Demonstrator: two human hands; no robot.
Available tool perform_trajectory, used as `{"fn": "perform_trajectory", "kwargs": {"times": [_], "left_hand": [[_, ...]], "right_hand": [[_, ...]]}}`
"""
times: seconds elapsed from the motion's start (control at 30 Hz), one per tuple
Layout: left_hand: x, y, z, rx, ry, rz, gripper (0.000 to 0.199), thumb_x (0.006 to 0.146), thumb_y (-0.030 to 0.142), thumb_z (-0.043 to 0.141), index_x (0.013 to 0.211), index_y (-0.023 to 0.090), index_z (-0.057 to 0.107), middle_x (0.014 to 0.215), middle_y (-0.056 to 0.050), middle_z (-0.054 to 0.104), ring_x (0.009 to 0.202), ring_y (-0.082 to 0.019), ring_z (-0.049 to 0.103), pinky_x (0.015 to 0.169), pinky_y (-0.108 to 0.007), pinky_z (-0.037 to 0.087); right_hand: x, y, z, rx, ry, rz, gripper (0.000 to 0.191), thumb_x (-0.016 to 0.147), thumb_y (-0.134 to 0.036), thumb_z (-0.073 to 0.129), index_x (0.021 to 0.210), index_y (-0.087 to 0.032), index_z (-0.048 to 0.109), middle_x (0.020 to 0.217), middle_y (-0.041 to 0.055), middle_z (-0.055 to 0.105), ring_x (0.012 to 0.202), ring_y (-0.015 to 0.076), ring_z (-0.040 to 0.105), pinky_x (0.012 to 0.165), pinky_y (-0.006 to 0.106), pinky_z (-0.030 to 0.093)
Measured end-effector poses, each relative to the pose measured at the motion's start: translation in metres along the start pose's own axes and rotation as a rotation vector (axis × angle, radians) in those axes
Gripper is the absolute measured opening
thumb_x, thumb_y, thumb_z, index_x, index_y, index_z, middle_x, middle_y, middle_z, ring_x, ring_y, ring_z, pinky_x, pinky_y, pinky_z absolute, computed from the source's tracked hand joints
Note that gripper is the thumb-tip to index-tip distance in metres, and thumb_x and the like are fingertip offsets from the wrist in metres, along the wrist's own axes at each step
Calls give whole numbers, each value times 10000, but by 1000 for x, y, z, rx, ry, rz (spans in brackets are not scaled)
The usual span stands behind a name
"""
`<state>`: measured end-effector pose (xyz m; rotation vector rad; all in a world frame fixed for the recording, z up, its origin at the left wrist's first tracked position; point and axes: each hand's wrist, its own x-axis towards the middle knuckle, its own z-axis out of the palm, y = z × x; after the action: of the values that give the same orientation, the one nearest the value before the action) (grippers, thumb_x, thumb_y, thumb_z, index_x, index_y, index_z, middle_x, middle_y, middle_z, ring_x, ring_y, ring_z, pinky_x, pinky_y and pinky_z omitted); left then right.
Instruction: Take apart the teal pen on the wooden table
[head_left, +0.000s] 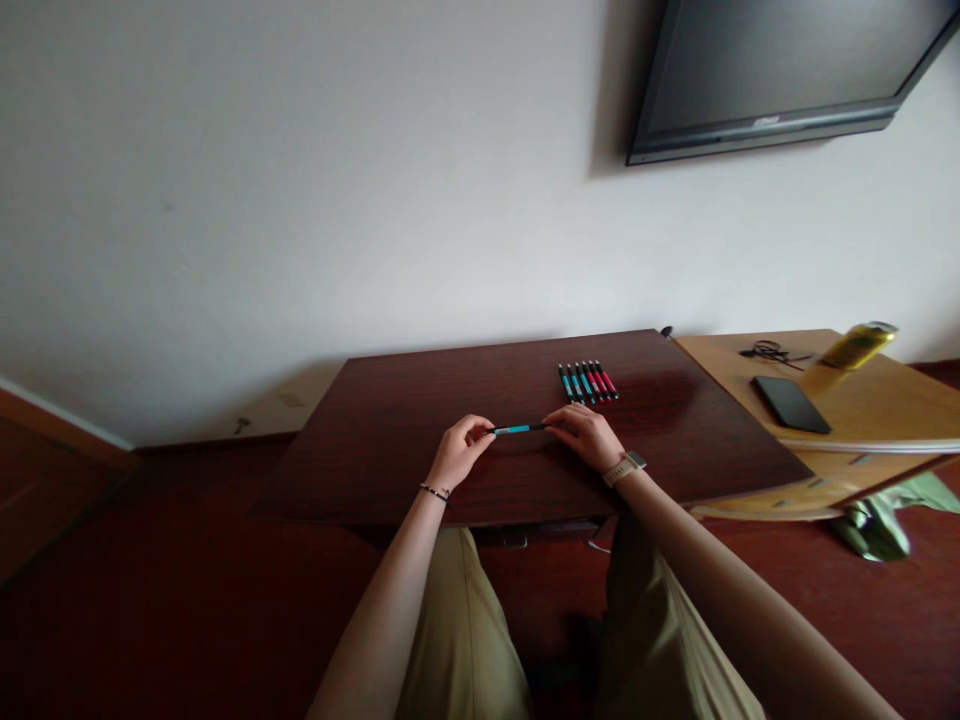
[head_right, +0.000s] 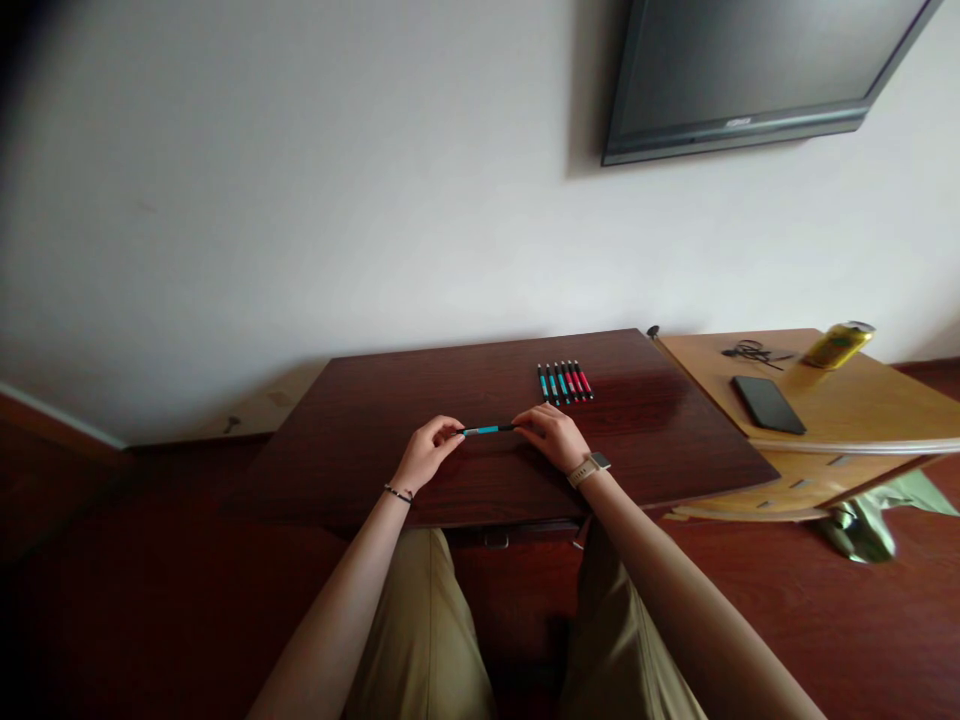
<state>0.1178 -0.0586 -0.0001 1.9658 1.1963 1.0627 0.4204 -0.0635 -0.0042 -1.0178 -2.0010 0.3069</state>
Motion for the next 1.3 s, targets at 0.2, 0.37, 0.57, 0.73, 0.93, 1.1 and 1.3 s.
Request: {"fn": "perform_trajectory", "kwargs": {"times": [0.2,0.37,0.57,0.73,0.93,1.1,1.3], "left_hand": [[-1,4,0,11,-12,-64,377,1009,530,539,897,207,695,818,-33,719,768,-189,665,725,-280,490],[-1,3,1,-13,8,-115,530,1029,607,444,748,204,641,721,-28,687,651,-172,627,670,-275,479],[0,-1,2,-66,22,-128,484,1018,608,476,819,201,647,796,-43,714,711,-179,650,698,-277,500],[1,-7,-1,-89,106,-95,380,1013,547,519,925,201,652,816,-34,684,745,-169,647,721,-271,501],[2,-15,-5,-126,220,-135,380,1000,549,521,940,198,654,812,-41,683,730,-168,647,669,-265,504],[-1,-10,-2,-69,76,-101,332,1005,502,542,970,205,686,858,-44,719,754,-177,670,717,-280,517],[-2,-2,0,79,-38,-39,261,1005,425,559,988,219,718,954,-52,746,802,-188,678,712,-279,514]], "right_hand": [[0,-1,0,7,-7,-7,112,1004,-322,649,1060,-287,740,1012,52,756,965,261,692,876,420,571],[1,-2,-1,3,-3,-5,126,1001,-336,647,1056,-287,749,1005,56,761,964,266,696,879,426,579],[0,0,-1,11,1,4,124,1004,-341,650,1058,-282,744,1013,54,759,976,264,694,898,425,575],[-1,1,0,-2,7,9,124,1002,-333,649,1056,-281,748,1009,54,761,960,261,697,880,421,580],[-1,0,-1,-6,21,16,129,1008,-341,643,1062,-280,743,1007,53,759,952,261,693,872,421,573],[0,-2,-1,-10,27,14,125,1008,-334,646,1067,-283,744,997,51,756,943,261,689,867,418,568],[0,-8,-3,-40,16,-31,143,1020,-318,626,1099,-305,745,1025,53,754,976,268,676,886,424,571]]}}
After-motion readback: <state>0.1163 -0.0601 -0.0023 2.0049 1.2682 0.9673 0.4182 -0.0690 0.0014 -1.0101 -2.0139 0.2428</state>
